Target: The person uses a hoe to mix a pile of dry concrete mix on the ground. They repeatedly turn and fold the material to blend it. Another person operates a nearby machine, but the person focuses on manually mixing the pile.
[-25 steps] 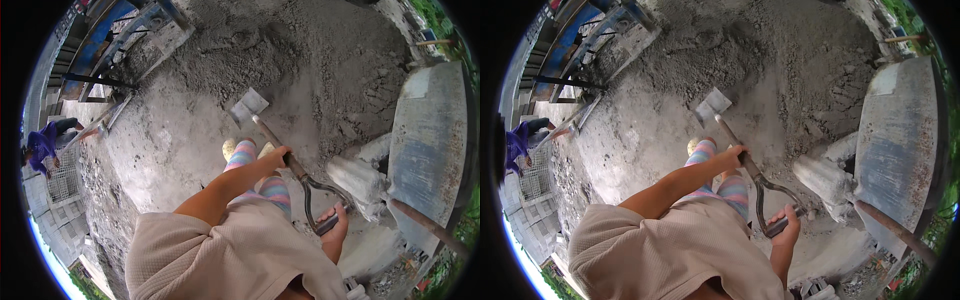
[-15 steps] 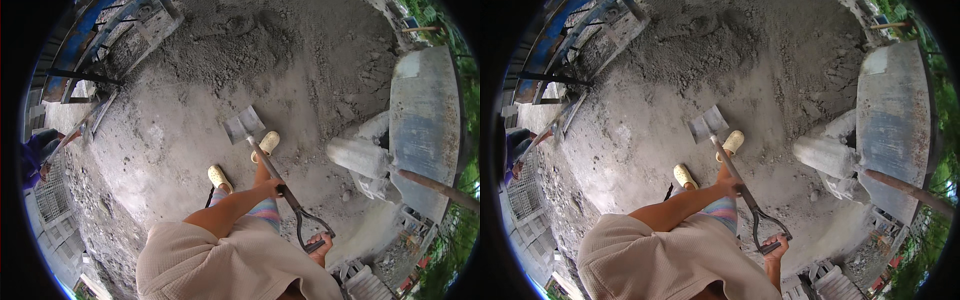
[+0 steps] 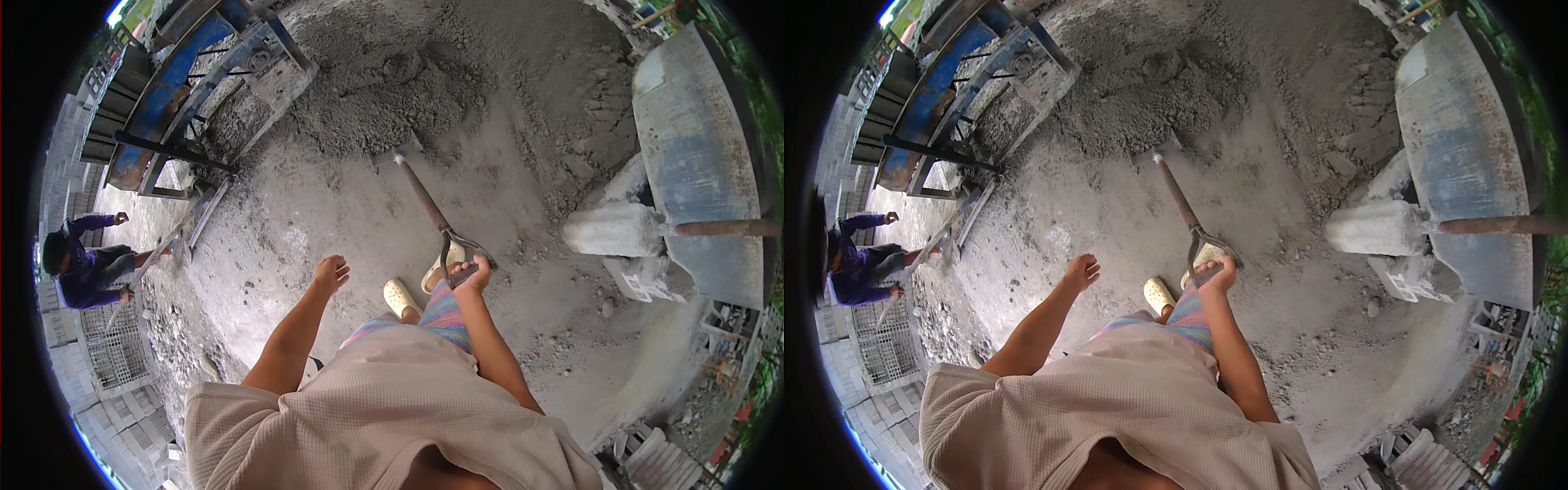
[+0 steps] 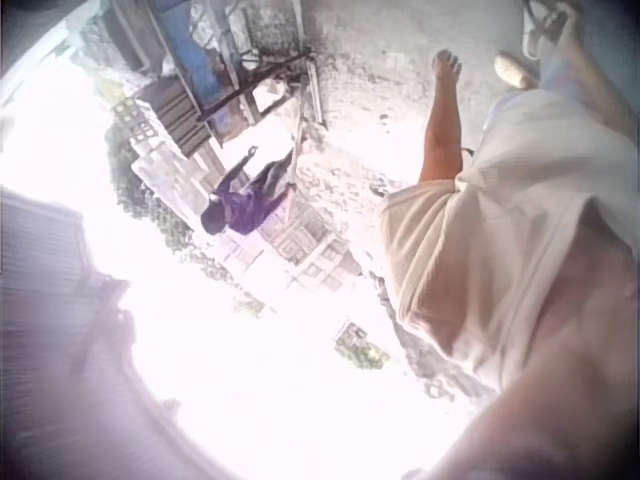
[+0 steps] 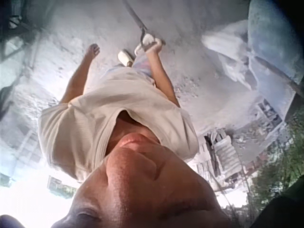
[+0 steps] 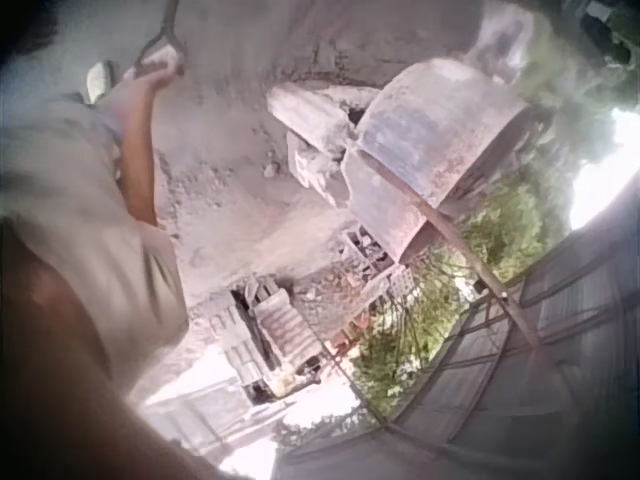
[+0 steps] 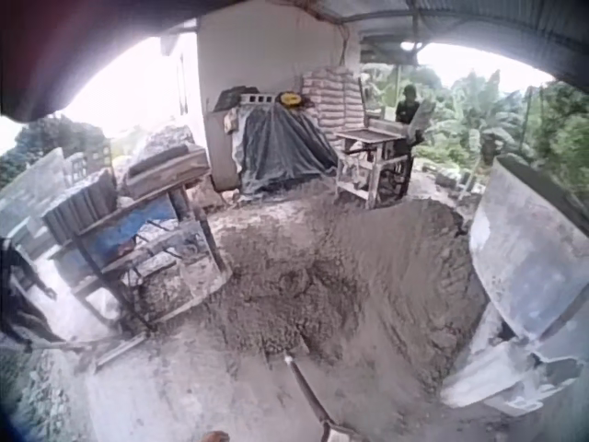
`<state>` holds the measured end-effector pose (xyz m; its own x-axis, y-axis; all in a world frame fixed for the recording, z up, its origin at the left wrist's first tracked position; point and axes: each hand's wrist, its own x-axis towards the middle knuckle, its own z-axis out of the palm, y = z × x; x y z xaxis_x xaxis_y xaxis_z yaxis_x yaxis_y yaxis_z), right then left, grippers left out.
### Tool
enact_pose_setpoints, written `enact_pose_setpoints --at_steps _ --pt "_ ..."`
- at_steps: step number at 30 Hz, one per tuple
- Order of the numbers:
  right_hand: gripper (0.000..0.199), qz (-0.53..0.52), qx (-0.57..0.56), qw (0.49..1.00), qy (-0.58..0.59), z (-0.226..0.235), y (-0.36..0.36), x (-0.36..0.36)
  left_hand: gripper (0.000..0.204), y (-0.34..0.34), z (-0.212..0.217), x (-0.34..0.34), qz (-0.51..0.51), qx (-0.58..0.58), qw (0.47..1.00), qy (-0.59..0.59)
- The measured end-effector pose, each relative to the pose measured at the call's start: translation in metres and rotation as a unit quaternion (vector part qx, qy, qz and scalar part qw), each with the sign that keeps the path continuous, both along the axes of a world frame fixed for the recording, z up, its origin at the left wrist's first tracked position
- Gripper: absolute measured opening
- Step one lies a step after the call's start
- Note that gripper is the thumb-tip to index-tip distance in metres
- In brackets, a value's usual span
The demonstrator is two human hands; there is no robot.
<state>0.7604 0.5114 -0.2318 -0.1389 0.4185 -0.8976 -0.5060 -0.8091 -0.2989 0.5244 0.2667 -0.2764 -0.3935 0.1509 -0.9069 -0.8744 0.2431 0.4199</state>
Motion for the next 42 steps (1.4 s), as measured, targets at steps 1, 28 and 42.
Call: enact_pose_setpoints --at_steps 1,28,42 --pt "0.02 -0.004 0.002 1.0 -0.025 0.003 0.003 0.004 0.009 -0.006 0.001 0.006 -0.031 -0.034 0.999 -0.01" --pt "0.023 0.017 -0.069 0.992 -0.107 -0.017 0.134 -0.06 0.035 0.142 -0.006 -0.09 -0.23 -0.038 0.958 0.168" --pt "0.04 -0.059 -0.033 0.959 -0.276 -0.042 0.13 -0.064 0.008 0.221 0.012 -0.232 -0.105 -0.065 0.991 0.048"
